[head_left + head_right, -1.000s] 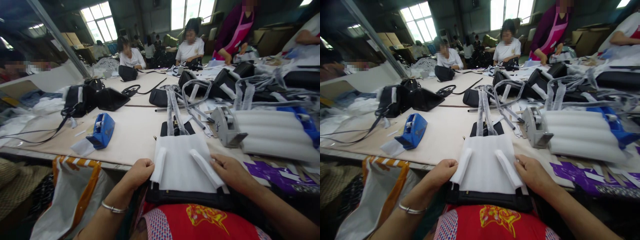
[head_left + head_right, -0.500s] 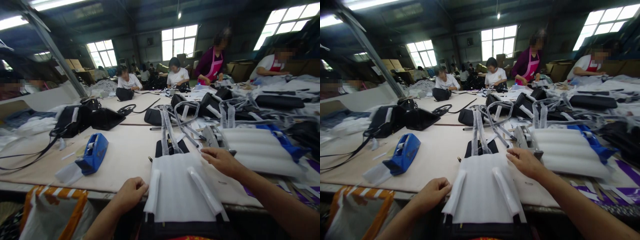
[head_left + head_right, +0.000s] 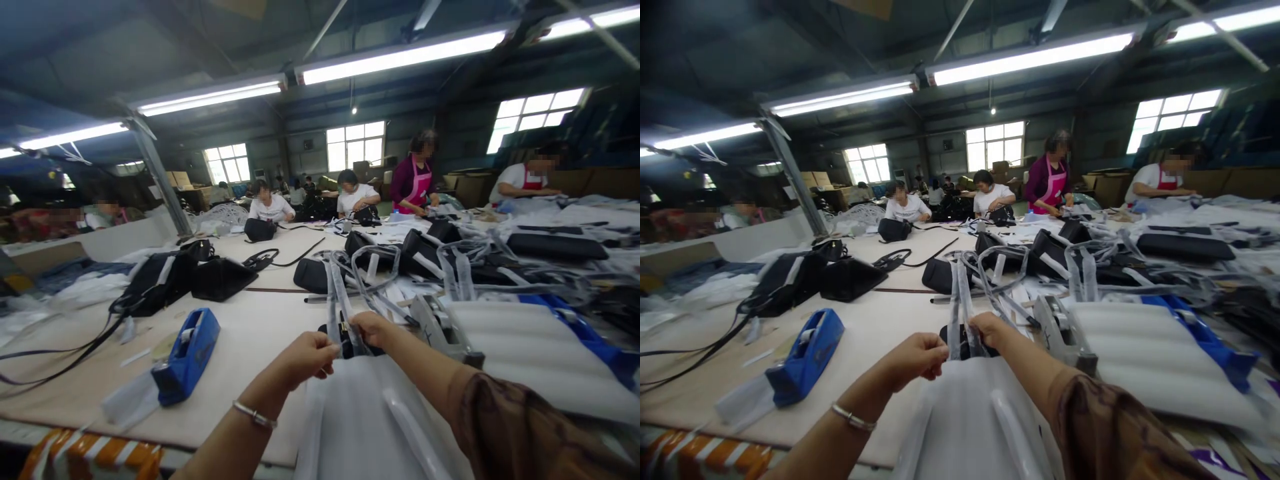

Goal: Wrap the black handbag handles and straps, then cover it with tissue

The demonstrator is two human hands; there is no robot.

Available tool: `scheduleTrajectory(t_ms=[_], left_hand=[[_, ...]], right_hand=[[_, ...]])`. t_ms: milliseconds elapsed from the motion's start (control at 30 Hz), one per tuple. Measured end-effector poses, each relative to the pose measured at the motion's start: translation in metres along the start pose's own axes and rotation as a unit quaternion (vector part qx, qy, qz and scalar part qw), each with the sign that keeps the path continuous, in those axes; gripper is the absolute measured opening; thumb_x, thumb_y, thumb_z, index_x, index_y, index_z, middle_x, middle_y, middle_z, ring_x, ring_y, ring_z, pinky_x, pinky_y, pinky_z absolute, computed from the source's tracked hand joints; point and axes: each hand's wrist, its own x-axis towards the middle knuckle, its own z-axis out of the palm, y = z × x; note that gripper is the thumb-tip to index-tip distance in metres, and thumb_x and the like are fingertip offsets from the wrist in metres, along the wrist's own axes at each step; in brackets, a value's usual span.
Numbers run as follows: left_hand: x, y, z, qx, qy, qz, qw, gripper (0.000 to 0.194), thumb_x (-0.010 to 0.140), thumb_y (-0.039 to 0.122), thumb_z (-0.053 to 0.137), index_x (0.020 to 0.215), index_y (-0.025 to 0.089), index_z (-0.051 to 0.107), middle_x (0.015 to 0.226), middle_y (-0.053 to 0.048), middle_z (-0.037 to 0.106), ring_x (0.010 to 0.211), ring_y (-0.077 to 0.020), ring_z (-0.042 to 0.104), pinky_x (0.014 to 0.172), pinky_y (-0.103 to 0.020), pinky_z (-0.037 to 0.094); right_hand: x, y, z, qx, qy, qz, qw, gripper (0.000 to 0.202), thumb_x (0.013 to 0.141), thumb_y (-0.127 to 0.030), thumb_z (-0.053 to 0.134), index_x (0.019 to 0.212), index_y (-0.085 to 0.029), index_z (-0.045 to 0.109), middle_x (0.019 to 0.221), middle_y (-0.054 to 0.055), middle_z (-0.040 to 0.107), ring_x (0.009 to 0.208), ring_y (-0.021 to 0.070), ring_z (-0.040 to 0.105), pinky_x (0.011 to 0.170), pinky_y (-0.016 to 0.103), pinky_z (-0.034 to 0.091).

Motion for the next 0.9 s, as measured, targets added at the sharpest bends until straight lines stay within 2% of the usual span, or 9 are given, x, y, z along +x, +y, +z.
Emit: scheduleTrajectory(t_ms=[100,200,367,467,567,633,733,800,900], left_hand=[[0.034,0.001,0.000,-0.032,0.011,-0.016,0.999,0.033,0.072,0.047,0.067,0.073,0.015,0.057,0.059,0.000,0.058,0.053,-0.0119,0.054,0.057,-0.027,0.045],[0.066,0.006,0.005,-0.055,0.026,-0.030,0.998,0.039,0.071,0.050,0.071,0.079,0.015,0.058,0.068,-0.002,0.060,0.064,-0.0142,0.060,0.064,-0.029,0.048],[0.102,0.017,0.023,-0.079,-0.018,-0.039,0.996,0.050,0.067,0.059,0.075,0.082,0.013,0.061,0.075,-0.004,0.063,0.068,-0.0152,0.060,0.070,-0.032,0.049],[0.104,0.014,0.033,-0.079,-0.058,-0.017,0.995,0.047,0.070,0.057,0.072,0.086,0.013,0.063,0.073,-0.003,0.063,0.065,-0.0140,0.060,0.069,-0.031,0.050],[0.095,-0.002,0.040,-0.049,-0.077,0.013,0.996,0.036,0.076,0.044,0.069,0.093,0.013,0.066,0.073,-0.003,0.063,0.064,-0.0120,0.059,0.068,-0.029,0.049],[0.090,-0.016,0.044,-0.002,-0.068,0.029,0.997,0.027,0.074,0.034,0.072,0.089,0.012,0.069,0.070,-0.001,0.062,0.063,-0.0118,0.056,0.066,-0.028,0.046],[0.089,-0.032,0.049,0.083,-0.032,0.048,0.995,0.012,0.067,0.022,0.075,0.072,0.013,0.069,0.063,0.001,0.059,0.068,-0.0149,0.056,0.068,-0.028,0.043],[0.091,-0.037,0.053,0.131,-0.014,0.057,0.990,0.009,0.067,0.020,0.074,0.066,0.015,0.067,0.063,0.001,0.060,0.073,-0.0168,0.057,0.072,-0.029,0.043],[0.092,-0.037,0.057,0.182,-0.014,0.061,0.981,0.013,0.076,0.024,0.070,0.068,0.015,0.065,0.068,0.001,0.063,0.075,-0.0170,0.059,0.075,-0.032,0.046]], right_hand=[[-0.006,-0.001,-0.008,-0.027,0.024,0.000,0.999,0.021,0.096,-0.032,0.058,0.101,-0.013,0.062,0.087,0.001,0.064,0.066,0.0104,0.061,0.059,0.025,0.054],[-0.015,-0.002,-0.016,-0.041,0.056,-0.044,0.997,0.013,0.091,-0.025,0.063,0.088,-0.013,0.062,0.074,-0.002,0.062,0.058,0.0086,0.057,0.054,0.022,0.050],[-0.027,-0.004,-0.021,-0.078,0.118,-0.140,0.980,0.019,0.062,-0.014,0.077,0.064,-0.016,0.058,0.053,-0.007,0.054,0.051,0.0088,0.049,0.049,0.021,0.038],[-0.032,-0.005,-0.025,-0.102,0.147,-0.184,0.966,0.023,0.056,-0.018,0.076,0.054,-0.017,0.053,0.048,-0.009,0.048,0.049,0.0085,0.043,0.047,0.022,0.032],[-0.034,-0.002,-0.028,-0.114,0.164,-0.209,0.957,0.026,0.055,-0.025,0.075,0.051,-0.019,0.049,0.046,-0.009,0.044,0.049,0.0087,0.040,0.047,0.023,0.030],[-0.034,0.000,-0.028,-0.116,0.167,-0.217,0.955,0.027,0.055,-0.029,0.075,0.052,-0.019,0.050,0.047,-0.009,0.044,0.049,0.0094,0.041,0.048,0.023,0.031],[-0.031,0.003,-0.024,-0.114,0.161,-0.222,0.955,0.026,0.055,-0.032,0.075,0.053,-0.019,0.052,0.048,-0.008,0.048,0.051,0.0107,0.044,0.050,0.024,0.034],[-0.029,0.004,-0.020,-0.108,0.159,-0.223,0.956,0.026,0.054,-0.030,0.077,0.052,-0.019,0.053,0.048,-0.008,0.048,0.052,0.0107,0.044,0.051,0.024,0.034],[-0.030,0.005,-0.018,-0.087,0.151,-0.218,0.960,0.026,0.052,-0.027,0.079,0.051,-0.019,0.053,0.047,-0.008,0.049,0.050,0.0099,0.044,0.050,0.023,0.033]])
